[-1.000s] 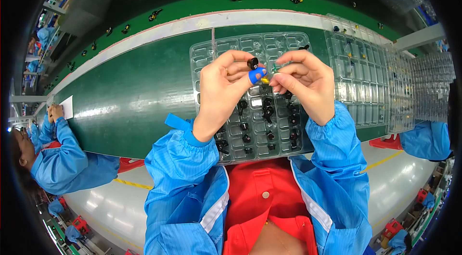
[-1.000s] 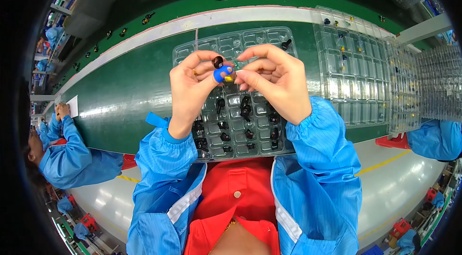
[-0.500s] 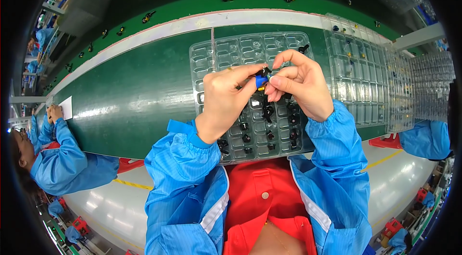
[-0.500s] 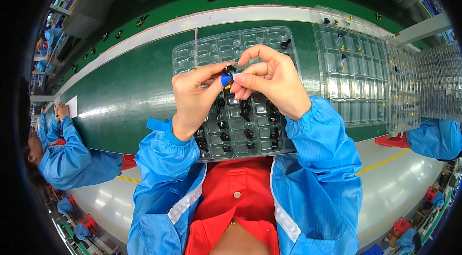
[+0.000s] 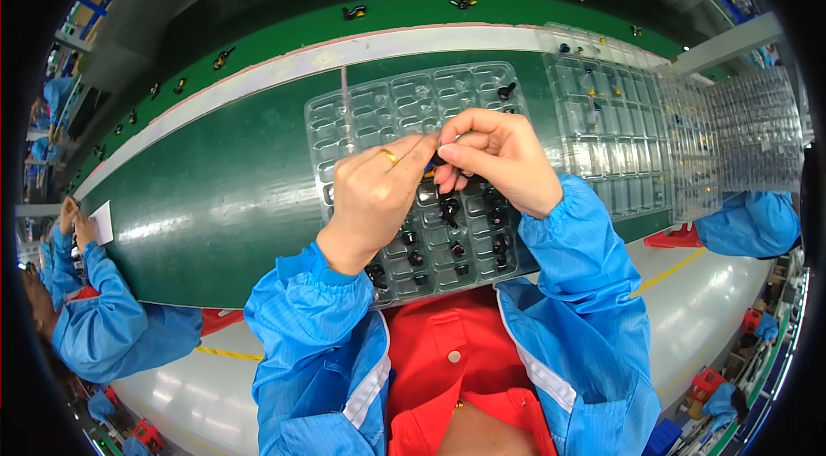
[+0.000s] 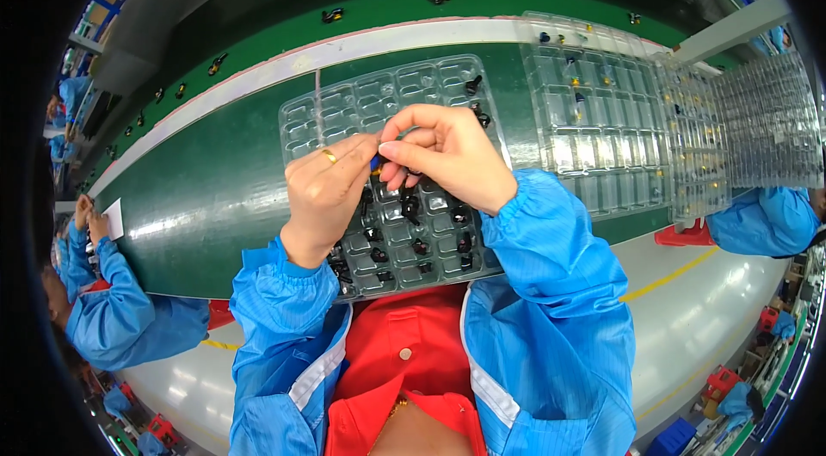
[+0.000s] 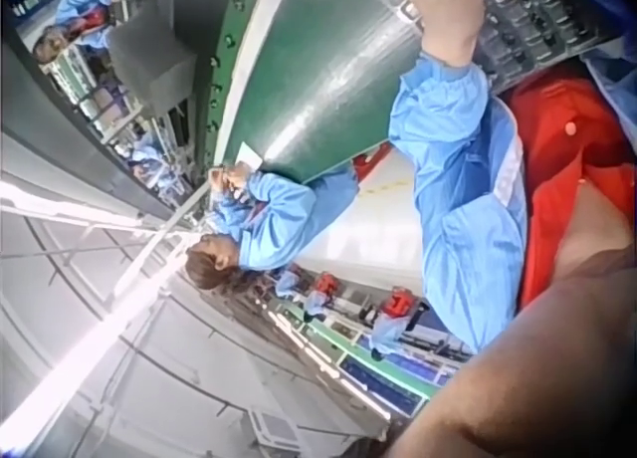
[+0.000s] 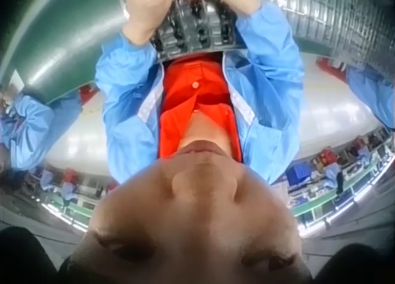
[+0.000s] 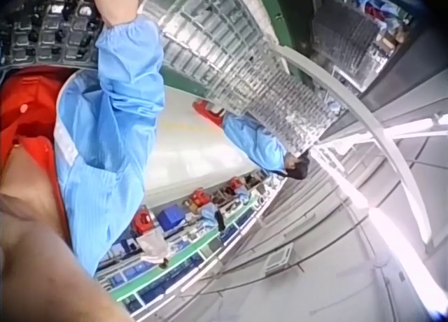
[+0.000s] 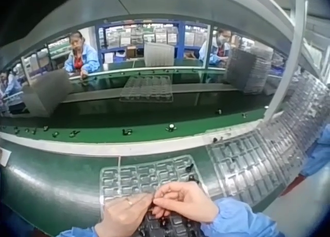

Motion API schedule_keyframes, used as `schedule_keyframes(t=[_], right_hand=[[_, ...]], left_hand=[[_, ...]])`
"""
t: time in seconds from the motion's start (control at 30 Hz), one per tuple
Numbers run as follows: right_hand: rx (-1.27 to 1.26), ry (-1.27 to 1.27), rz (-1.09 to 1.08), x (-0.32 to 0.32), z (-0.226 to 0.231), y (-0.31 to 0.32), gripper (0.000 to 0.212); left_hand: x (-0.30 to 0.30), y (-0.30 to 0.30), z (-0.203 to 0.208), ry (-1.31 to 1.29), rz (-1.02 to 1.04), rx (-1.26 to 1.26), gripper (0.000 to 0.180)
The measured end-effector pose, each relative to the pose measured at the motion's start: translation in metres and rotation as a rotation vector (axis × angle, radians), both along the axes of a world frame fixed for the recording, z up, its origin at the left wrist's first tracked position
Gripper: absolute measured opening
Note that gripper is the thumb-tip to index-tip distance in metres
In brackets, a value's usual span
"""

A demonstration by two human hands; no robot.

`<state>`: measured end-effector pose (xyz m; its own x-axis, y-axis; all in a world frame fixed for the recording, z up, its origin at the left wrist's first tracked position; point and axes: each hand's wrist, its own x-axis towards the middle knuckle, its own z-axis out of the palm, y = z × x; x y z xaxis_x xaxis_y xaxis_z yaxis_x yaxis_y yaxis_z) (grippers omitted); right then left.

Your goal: The person places small blue and black electronic components into a grid tray by hand.

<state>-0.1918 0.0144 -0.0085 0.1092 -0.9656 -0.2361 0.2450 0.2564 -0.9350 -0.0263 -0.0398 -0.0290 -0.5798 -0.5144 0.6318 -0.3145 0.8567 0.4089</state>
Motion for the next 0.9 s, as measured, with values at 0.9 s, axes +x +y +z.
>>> schedule_keyframes(t=[0.9], right_hand=[[-0.362, 0.21, -0.086, -0.004, -0.006, 0.001, 0.008]], left_hand=[[-0.013, 0.009, 0.0, 0.405, -0.451, 1.43, 0.024]])
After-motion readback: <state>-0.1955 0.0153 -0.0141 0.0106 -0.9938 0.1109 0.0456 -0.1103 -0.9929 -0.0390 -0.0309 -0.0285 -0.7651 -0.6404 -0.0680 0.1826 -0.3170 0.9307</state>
